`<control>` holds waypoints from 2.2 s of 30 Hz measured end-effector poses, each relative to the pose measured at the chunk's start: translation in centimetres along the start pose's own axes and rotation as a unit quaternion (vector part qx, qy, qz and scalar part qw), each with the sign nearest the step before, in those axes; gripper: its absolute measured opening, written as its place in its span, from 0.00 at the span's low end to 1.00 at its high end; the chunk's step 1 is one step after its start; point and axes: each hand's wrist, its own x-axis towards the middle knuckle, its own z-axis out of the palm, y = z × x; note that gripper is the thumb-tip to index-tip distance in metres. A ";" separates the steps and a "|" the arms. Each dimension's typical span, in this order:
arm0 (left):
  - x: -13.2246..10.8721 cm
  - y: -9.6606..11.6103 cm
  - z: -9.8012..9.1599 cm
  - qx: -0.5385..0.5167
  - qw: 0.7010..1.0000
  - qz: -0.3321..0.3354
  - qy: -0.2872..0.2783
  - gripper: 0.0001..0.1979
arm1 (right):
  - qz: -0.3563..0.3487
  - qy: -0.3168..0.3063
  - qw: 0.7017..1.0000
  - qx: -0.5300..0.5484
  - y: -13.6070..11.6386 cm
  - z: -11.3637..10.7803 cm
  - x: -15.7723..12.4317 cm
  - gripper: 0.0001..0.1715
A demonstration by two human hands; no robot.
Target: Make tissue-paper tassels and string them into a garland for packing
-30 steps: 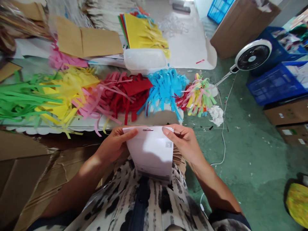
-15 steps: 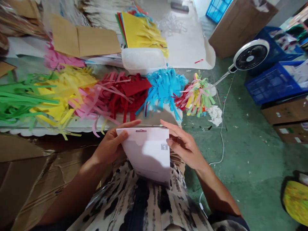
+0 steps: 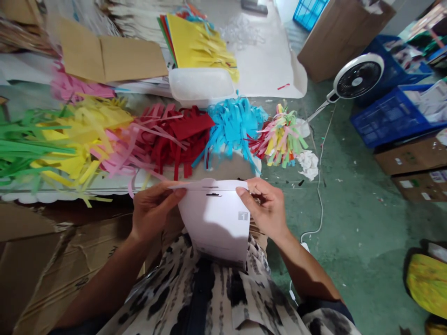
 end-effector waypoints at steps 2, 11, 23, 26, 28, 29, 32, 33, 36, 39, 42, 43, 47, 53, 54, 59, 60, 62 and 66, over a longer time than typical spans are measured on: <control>0.1 -0.3 0.0 0.006 1.000 -0.002 0.001 0.12 | -0.004 0.003 1.000 0.013 0.2 0.2 0.1 0.05; 1.0 -1.0 -1.6 0.058 0.992 0.049 -0.100 0.12 | 0.126 -0.222 0.963 0.088 2.9 -2.8 2.5 0.17; 2.2 -2.1 -2.5 0.069 0.975 0.110 -0.182 0.13 | 0.015 -0.177 0.983 0.043 4.7 -2.3 2.9 0.09; 2.9 -2.4 -2.5 0.045 0.964 0.130 -0.228 0.13 | -0.004 -0.244 0.967 0.069 5.7 -3.2 3.6 0.10; 3.2 -2.5 -2.3 0.028 0.966 0.124 -0.226 0.14 | -0.006 -0.264 0.962 0.069 6.0 -3.5 4.0 0.10; 3.2 -2.5 -2.1 0.019 0.968 0.119 -0.218 0.14 | -0.004 -0.266 0.962 0.067 6.0 -3.4 4.1 0.11; 2.6 -2.7 -1.5 -0.009 0.980 0.100 -0.169 0.13 | 0.001 -0.239 0.969 0.058 6.1 -2.8 3.9 0.12; 2.2 -2.8 -1.2 -0.018 0.985 0.092 -0.145 0.12 | -0.002 -0.221 0.974 0.054 6.2 -2.5 3.7 0.12; 1.1 -3.0 -0.7 -0.051 0.991 0.074 -0.100 0.08 | -0.016 -0.183 0.982 0.051 6.4 -1.8 2.9 0.13; 0.6 -2.8 -0.8 -0.070 0.990 0.057 -0.105 0.08 | -0.024 -0.192 0.980 0.045 6.0 -1.9 2.4 0.13; 0.5 -2.4 -1.2 -0.071 0.989 0.051 -0.120 0.10 | -0.035 -0.216 0.975 0.027 4.8 -2.6 2.1 0.16; 0.4 -2.3 -1.3 -0.072 0.987 0.055 -0.131 0.12 | -0.042 -0.218 0.975 0.025 4.3 -2.7 2.0 0.17; -0.5 -2.3 -0.9 -0.073 0.989 0.050 -0.120 0.17 | -0.070 -0.187 0.979 0.032 2.5 -2.2 1.1 0.13; -2.2 -2.6 0.8 -0.012 1.000 0.010 0.024 0.12 | 0.049 -0.027 0.998 0.022 1.5 -0.3 -0.7 0.15; -2.2 -2.5 0.9 -0.026 0.999 0.000 0.026 0.13 | 0.066 -0.024 0.997 0.027 1.4 -0.2 -0.9 0.19; -1.7 -1.8 1.1 -0.190 0.973 -0.130 -0.001 0.25 | 0.092 -0.042 0.993 0.059 2.0 -0.8 -1.5 0.20; -1.7 -1.8 1.1 -0.214 0.966 -0.147 -0.005 0.26 | 0.095 -0.040 0.992 0.069 2.3 -0.9 -1.6 0.19; -1.5 -1.8 1.1 -0.250 0.953 -0.169 -0.010 0.26 | 0.102 -0.042 0.989 0.097 3.0 -1.0 -1.7 0.17; -1.2 -1.5 1.0 -0.258 0.942 -0.208 -0.049 0.17 | 0.108 -0.062 0.986 0.112 2.6 -1.1 -1.2 0.20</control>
